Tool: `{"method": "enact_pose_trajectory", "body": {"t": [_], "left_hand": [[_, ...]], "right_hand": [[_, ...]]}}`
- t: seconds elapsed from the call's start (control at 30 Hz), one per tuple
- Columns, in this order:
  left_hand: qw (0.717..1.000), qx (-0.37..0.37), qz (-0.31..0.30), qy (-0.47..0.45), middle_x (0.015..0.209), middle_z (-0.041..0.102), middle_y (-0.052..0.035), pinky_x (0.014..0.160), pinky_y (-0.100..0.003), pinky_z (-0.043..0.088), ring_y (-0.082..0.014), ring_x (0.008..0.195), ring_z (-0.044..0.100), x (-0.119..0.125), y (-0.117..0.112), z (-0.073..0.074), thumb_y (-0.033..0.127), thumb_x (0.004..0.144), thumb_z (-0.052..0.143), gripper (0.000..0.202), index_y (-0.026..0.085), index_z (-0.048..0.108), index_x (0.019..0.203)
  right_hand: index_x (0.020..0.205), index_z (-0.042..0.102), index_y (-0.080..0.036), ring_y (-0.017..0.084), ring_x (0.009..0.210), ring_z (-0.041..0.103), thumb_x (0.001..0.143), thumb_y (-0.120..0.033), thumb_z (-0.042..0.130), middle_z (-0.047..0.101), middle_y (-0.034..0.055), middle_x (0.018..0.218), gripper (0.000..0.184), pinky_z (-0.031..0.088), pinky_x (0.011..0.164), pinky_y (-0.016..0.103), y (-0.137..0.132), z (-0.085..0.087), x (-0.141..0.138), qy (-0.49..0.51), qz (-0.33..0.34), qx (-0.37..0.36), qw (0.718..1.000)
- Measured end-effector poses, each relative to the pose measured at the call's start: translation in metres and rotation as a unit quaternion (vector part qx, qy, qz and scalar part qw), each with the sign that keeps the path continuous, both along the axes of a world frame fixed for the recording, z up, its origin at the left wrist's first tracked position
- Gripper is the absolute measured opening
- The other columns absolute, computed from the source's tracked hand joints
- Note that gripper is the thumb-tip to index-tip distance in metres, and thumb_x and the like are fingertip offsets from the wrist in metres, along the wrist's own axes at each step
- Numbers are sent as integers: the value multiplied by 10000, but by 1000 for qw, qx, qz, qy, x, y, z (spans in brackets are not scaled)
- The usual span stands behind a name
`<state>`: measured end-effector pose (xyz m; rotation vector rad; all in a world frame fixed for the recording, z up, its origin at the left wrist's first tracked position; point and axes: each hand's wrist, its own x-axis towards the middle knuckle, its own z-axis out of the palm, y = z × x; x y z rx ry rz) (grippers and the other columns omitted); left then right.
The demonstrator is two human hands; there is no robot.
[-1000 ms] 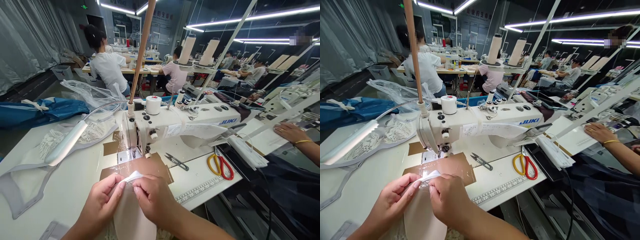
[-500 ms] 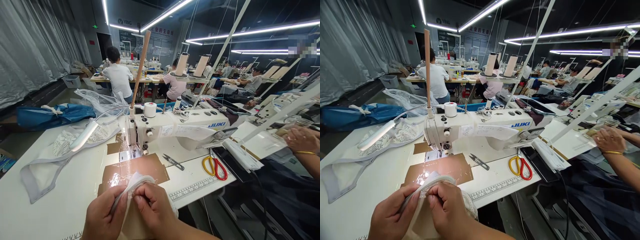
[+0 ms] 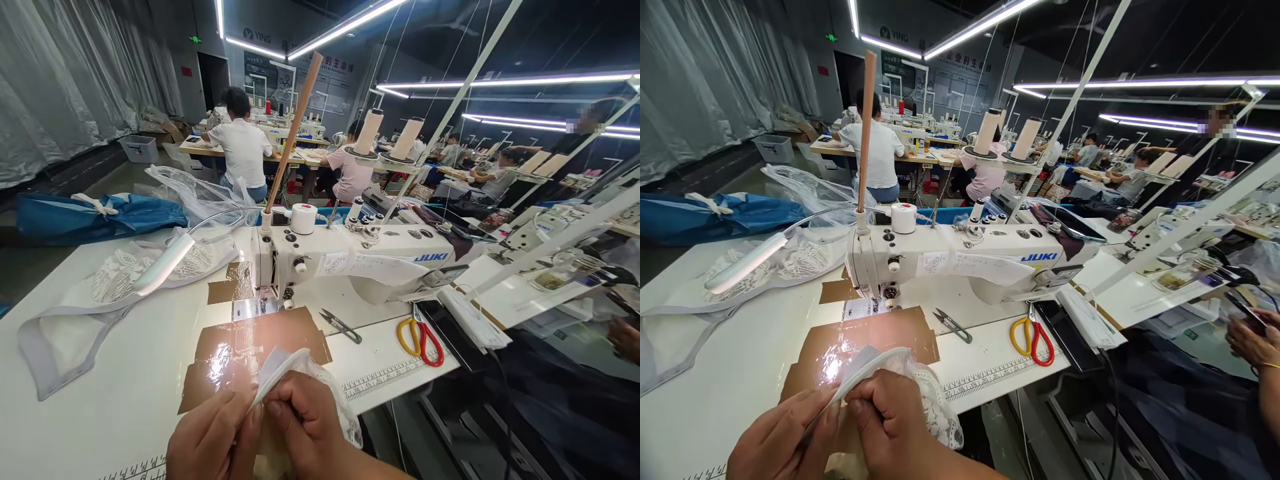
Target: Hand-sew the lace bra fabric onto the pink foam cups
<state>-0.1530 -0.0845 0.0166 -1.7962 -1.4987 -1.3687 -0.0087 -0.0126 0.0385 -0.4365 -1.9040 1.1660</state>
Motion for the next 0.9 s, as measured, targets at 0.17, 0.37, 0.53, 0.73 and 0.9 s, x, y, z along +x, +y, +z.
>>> {"method": "enact_pose_trajectory", "body": {"t": [0.17, 0.37, 0.53, 0.73, 0.9], "left_hand": [[1000, 4, 1, 17, 722, 738, -87, 679, -226, 535, -145, 658, 682, 0, 5, 5, 175, 889, 610, 106, 91, 675, 884], [1000, -3, -16, 3, 729, 733, -97, 692, -227, 538, -151, 683, 688, 2, 8, 1, 152, 871, 624, 92, 78, 672, 897], [1000, 0, -12, -1, 722, 731, -85, 664, -221, 540, -145, 656, 685, 2, 10, 1, 133, 859, 625, 76, 86, 671, 897], [999, -8, -23, -27, 767, 731, -88, 681, -229, 543, -156, 691, 689, 3, 10, -1, 118, 845, 634, 96, 88, 669, 928], [998, -20, -18, -58, 741, 716, -77, 652, -233, 540, -159, 671, 678, 8, 9, -4, 134, 867, 614, 85, 101, 663, 928]], "right_hand": [[881, 656, -178, 162, 764, 636, 896, -218, 485, 686, 64, 837, 177, 474, 723, 267, 8, 4, 4, -30, 34, -32, 998], [953, 669, -209, 170, 805, 640, 883, -183, 467, 687, 51, 852, 215, 472, 746, 275, 10, 5, 3, -12, 42, -18, 999], [999, 654, -215, 171, 848, 637, 882, -162, 449, 683, 49, 891, 242, 469, 772, 274, 12, 4, 3, 10, 60, -2, 998], [886, 631, -190, 135, 713, 613, 861, -164, 484, 665, 30, 786, 151, 452, 677, 237, 8, -2, 2, 1, -3, -3, 1000], [843, 615, -171, 132, 670, 602, 859, -185, 471, 652, 34, 737, 145, 450, 641, 233, 7, -1, -1, 4, -12, -7, 1000]]}}
